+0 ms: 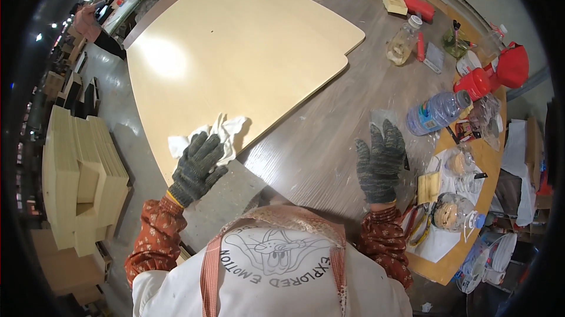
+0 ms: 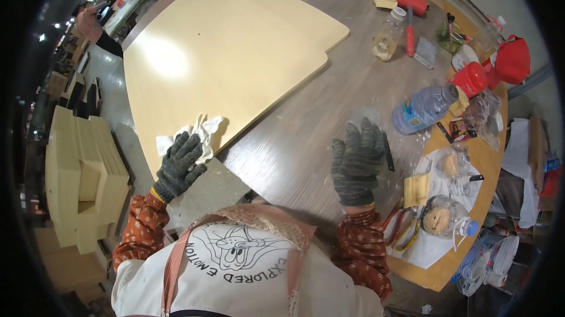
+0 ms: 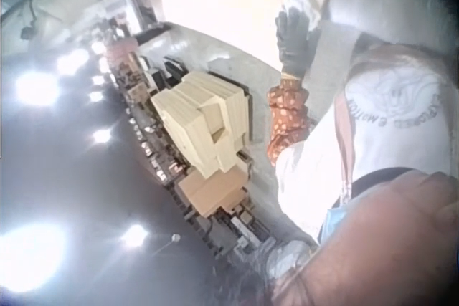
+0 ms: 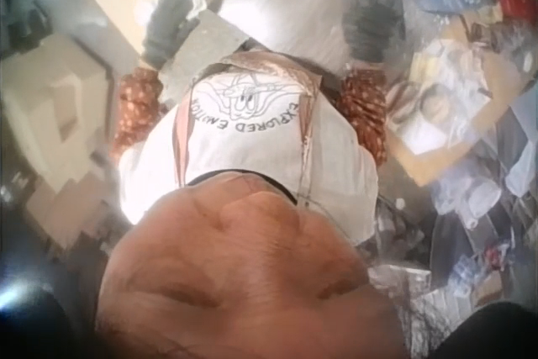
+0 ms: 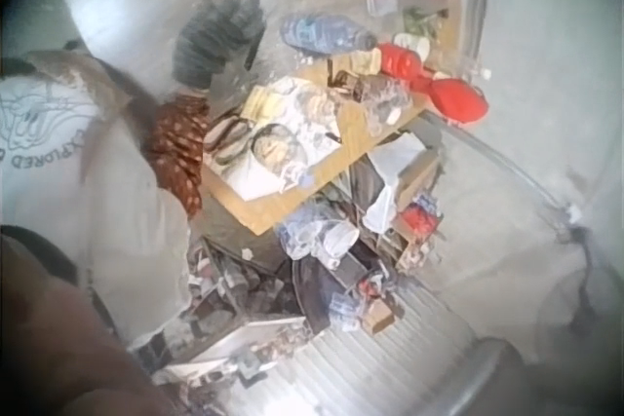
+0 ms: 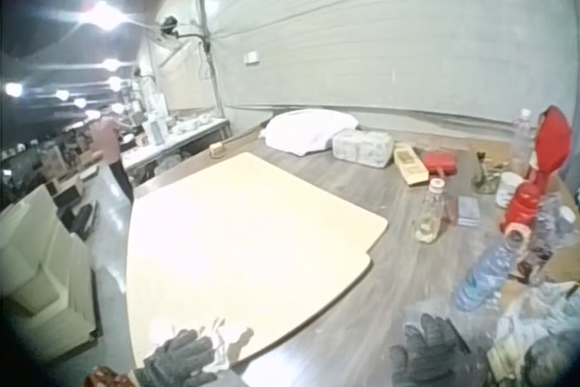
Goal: The person wipes a wooden board with a cloth, rubs the surface with a yellow block, and marks a line along one edge with a pen.
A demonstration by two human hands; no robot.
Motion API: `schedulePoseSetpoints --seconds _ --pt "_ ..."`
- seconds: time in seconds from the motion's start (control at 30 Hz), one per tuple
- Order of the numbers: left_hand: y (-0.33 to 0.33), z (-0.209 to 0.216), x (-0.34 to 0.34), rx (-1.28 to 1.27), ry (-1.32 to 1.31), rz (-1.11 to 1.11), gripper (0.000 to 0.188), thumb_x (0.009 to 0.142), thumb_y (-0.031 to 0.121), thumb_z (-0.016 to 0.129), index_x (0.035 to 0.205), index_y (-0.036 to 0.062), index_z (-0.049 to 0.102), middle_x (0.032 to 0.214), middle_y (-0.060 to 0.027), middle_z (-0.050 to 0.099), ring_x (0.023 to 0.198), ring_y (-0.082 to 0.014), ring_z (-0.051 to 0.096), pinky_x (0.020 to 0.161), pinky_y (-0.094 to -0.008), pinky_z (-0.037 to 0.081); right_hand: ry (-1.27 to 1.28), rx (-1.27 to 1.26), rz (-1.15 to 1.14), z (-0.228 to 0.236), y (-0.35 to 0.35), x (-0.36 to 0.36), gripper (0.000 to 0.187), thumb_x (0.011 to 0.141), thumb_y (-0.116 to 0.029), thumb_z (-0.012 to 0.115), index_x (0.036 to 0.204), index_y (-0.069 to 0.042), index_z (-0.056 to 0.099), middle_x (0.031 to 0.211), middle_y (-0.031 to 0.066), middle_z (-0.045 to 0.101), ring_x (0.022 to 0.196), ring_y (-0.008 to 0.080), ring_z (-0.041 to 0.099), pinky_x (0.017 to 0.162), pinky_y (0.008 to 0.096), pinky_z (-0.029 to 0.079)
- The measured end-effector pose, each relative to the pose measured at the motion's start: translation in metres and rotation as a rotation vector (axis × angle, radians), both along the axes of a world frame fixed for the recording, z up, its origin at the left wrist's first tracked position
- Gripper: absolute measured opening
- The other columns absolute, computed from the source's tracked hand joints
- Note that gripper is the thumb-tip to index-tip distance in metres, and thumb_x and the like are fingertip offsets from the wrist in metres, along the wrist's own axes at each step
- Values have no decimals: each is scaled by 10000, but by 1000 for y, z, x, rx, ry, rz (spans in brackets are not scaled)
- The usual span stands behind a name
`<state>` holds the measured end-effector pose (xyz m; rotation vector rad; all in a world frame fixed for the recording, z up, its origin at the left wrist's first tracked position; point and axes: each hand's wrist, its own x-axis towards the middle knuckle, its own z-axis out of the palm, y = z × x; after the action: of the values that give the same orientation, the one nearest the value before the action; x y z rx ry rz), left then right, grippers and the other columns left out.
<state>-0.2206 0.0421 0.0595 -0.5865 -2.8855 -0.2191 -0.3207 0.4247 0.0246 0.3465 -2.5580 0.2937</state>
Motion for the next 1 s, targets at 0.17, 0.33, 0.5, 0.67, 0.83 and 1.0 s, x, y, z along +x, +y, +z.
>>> schedulePoseSetpoints --seconds 0.17,0.33,0.5,0.67,0.83,1.0 --pt "-2 -3 1 7 -32 58 461 786 217 707 1197 53 576 1322 -159 495 1286 -384 379 1034 -476 330 -39 -84 111 -11 1 -8 351 828 -220 636 1125 -47 565 1265 173 478 1171 368 423 992 500 345" --pt "15 3 -40 -76 -87 -7 438 812 246 659 1195 52 577 1304 -175 503 1258 -404 398 1022 -481 343 -38 -134 88 -11 -2 -10 349 820 -220 643 1117 -54 566 1261 156 476 1155 352 434 974 494 353" --pt "64 10 -117 -25 179 -441 302 740 191 649 1019 80 618 1206 -164 576 1169 -392 491 938 -536 403 -16 -152 30 -13 -6 1 355 813 -216 646 1121 -58 570 1282 142 470 1171 336 432 972 486 358" --pt "96 -15 -193 -108 265 -500 414 813 240 601 1182 57 566 1244 -161 532 1136 -390 479 953 -475 394 -2 -186 -51 -13 3 11 369 806 -168 676 1150 -64 593 1238 146 534 1155 339 478 993 455 370" --pt "145 -8 -240 -301 289 -477 413 839 256 574 1215 90 539 1257 -143 513 1151 -368 461 954 -479 381 40 -211 -114 -14 6 16 345 811 -177 663 1127 -52 601 1241 149 531 1157 345 473 992 469 369" --pt "147 -18 -271 -103 122 -405 413 872 294 561 1240 106 543 1295 -144 503 1196 -354 446 1009 -459 354 76 -226 -147 -11 4 10 341 820 -184 649 1124 -40 597 1259 161 518 1176 360 453 995 477 368"
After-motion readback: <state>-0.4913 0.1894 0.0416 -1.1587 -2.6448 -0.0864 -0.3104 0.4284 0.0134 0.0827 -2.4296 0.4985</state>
